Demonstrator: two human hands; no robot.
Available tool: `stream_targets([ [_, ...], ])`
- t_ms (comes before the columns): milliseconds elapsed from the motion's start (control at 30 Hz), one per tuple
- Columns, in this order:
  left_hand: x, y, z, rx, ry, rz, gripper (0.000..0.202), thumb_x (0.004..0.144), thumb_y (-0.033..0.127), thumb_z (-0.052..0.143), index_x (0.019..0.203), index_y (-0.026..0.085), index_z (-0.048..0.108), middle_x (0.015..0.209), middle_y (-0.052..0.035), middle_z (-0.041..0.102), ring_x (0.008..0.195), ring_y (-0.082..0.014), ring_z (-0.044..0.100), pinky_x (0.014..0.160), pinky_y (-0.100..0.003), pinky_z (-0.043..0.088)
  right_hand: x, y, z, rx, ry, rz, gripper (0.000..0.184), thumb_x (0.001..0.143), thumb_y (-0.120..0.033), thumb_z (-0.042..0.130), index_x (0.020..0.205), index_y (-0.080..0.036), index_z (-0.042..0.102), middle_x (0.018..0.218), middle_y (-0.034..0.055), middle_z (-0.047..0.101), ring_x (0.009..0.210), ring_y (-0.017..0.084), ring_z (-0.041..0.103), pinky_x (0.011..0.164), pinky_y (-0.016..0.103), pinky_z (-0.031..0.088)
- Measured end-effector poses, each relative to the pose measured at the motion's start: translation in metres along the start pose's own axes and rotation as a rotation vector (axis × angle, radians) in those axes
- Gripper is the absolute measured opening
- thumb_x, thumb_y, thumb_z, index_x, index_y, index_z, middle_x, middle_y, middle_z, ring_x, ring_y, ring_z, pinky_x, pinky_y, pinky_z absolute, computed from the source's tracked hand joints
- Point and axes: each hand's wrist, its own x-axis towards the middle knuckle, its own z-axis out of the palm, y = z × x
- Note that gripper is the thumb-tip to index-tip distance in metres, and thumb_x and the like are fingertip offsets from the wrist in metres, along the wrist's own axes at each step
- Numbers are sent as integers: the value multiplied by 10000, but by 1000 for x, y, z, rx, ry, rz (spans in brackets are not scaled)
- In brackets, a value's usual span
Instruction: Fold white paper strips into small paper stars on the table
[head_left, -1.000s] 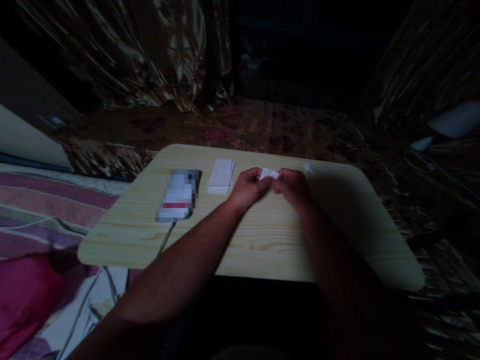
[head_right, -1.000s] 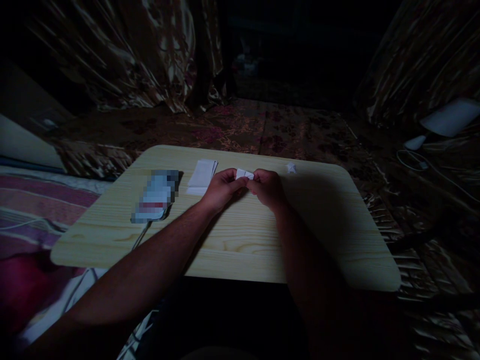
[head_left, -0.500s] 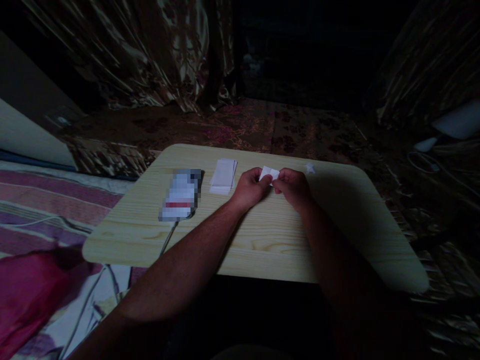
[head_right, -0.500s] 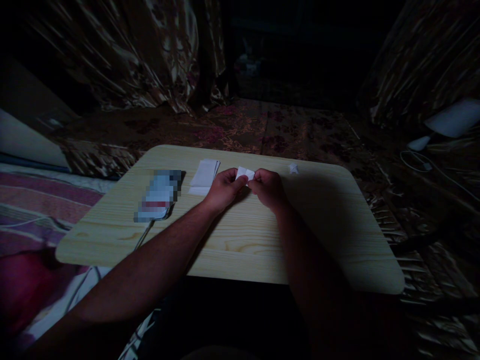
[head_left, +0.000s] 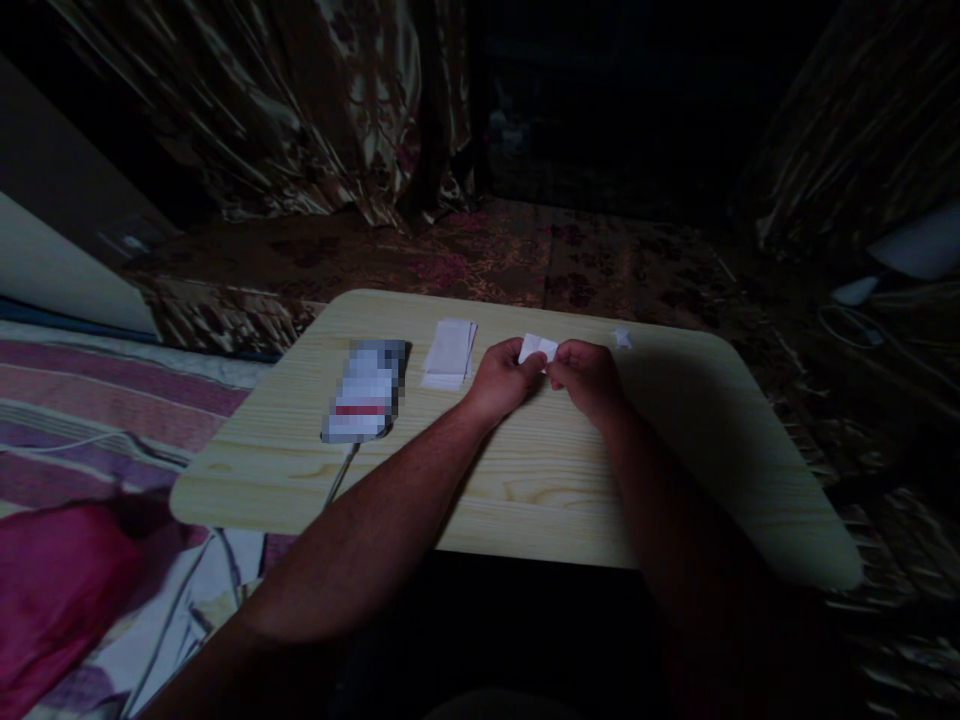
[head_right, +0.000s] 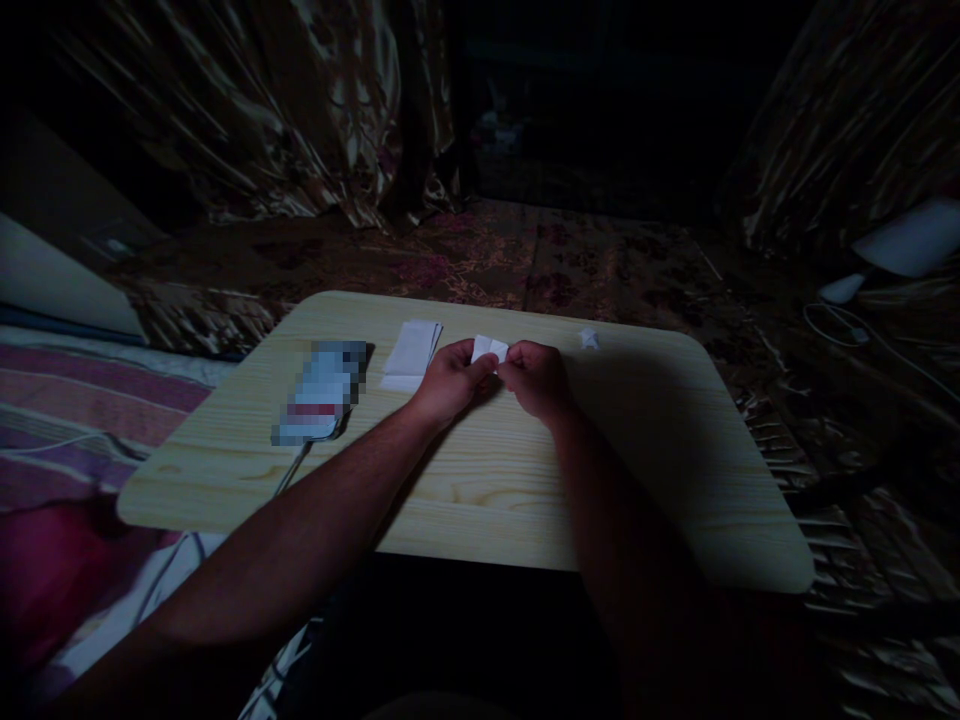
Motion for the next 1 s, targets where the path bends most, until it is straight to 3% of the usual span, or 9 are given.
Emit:
stream_targets([
  [467, 2, 2, -3, -180, -2, -23, 270, 726, 373, 699, 710, 157, 536, 537, 33, 470, 451, -64, 392, 463, -226, 299, 2, 1, 0, 132, -15, 39, 155, 665, -291, 652, 750, -168, 614, 526, -24, 590, 476, 113, 520, 495, 237, 388],
  [767, -1, 1, 1, -31, -1, 9, 252, 759, 385, 655, 782, 143, 587, 541, 36, 476, 448, -65, 359, 444, -220, 248, 1, 2, -1, 39, 4, 44, 148, 694, -314, 631, 672, -180, 572, 494, -30, 567, 444, 100, 472, 465, 229, 326],
  [1000, 4, -10, 1, 127, 97, 77, 217, 757, 350, 630, 797, 137, 627, 662, -7, 597, 570, -104, 474, 538, -223, 354, 4, 5, 2, 19, -5, 55, 120, 675, -291, 610, 647, -195, 543, 474, -43, 528, 439, 106, 437, 443, 238, 297],
])
